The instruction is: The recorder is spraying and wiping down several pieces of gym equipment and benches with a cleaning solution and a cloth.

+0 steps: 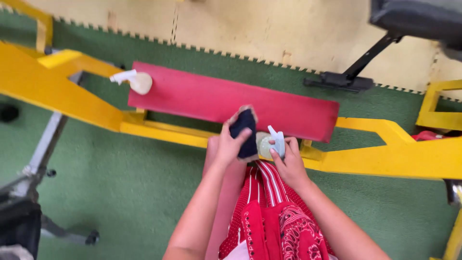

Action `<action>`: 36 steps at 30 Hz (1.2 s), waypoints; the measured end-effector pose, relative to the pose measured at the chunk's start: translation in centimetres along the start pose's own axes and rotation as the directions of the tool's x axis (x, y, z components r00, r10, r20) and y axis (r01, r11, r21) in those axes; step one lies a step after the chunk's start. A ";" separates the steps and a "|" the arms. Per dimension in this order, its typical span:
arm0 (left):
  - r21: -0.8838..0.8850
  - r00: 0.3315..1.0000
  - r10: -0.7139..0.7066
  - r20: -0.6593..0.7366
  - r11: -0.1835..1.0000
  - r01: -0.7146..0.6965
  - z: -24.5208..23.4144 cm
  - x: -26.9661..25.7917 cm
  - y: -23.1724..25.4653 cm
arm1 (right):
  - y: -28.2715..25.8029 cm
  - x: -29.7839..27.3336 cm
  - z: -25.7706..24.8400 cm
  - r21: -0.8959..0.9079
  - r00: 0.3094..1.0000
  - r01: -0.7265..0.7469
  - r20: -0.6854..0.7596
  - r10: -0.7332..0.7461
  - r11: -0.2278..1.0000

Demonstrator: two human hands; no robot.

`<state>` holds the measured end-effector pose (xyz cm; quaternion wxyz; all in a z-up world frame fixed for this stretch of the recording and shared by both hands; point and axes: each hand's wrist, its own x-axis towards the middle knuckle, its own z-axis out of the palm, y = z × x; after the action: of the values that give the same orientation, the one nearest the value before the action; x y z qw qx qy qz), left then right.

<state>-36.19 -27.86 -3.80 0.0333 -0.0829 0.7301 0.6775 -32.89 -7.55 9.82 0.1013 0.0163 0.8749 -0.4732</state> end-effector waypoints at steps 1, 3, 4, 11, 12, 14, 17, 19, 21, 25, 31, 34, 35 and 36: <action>0.000 0.999 0.027 0.023 1.000 -0.027 -0.2 -0.3 2.6 | -0.8 -0.6 -0.9 0.002 0.999 0.008 -0.035 -0.007 1.000; -0.198 0.918 -0.267 0.292 0.923 0.331 -0.4 -1.6 7.4 | -2.1 -2.6 -2.6 -0.097 0.999 0.026 -0.016 -0.028 0.995; -0.188 0.915 -0.248 0.319 0.929 0.318 -0.8 -2.3 7.8 | -2.9 -3.4 -3.4 -0.097 0.998 0.021 -0.052 -0.026 0.995; 0.065 0.653 0.035 0.757 0.990 -0.128 -1.3 -4.2 13.5 | -5.0 -8.4 -7.9 -0.235 0.969 0.021 -0.233 -0.077 0.972; 0.120 0.544 0.078 0.836 0.940 -0.319 -0.8 -4.6 17.3 | -5.0 -9.1 -8.3 -0.268 0.965 0.055 -0.232 -0.120 0.962; 0.059 0.463 0.147 0.874 0.914 -0.401 0.8 -5.7 20.2 | -6.6 -9.8 -9.3 -0.297 0.940 0.083 -0.293 -0.173 0.951; -0.039 0.377 0.267 0.887 0.856 -0.515 3.4 -6.8 22.4 | -8.5 -10.7 -11.0 -0.318 0.902 0.044 -0.395 -0.175 0.947; -0.075 0.364 0.316 0.876 0.835 -0.545 5.0 -7.8 22.7 | -9.2 -12.0 -11.9 -0.297 0.889 -0.037 -0.447 -0.105 0.954; 0.004 0.402 0.290 0.868 0.806 -0.592 6.4 -8.7 22.7 | -9.7 -13.1 -12.6 -0.241 0.878 -0.023 -0.469 -0.095 0.970; -0.103 0.316 0.447 0.837 0.696 -0.710 8.7 -10.9 25.3 | -10.8 -15.5 -14.3 -0.284 0.889 0.058 -0.422 -0.179 0.957; -0.259 0.256 0.581 0.772 0.657 -0.708 11.9 -12.9 25.3 | -9.8 -17.5 -18.0 -0.250 0.836 0.281 -0.410 -0.364 0.927; -0.267 0.378 0.570 0.729 0.746 -0.610 13.9 -13.9 25.1 | -8.8 -18.1 -20.7 -0.170 0.899 0.242 -0.331 -0.287 0.955; -0.285 0.447 0.553 0.703 0.795 -0.535 14.6 -14.2 25.4 | -8.6 -18.3 -21.7 -0.103 0.921 0.239 -0.290 -0.259 0.966; -0.307 0.513 0.529 0.676 0.835 -0.456 15.3 -14.5 25.7 | -8.4 -18.5 -22.8 -0.036 0.941 0.231 -0.246 -0.233 0.972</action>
<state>-27.12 -9.75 22.63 0.1280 0.4070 0.6138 0.6642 -19.51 8.07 32.44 -0.0652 -0.0281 0.8781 -0.4732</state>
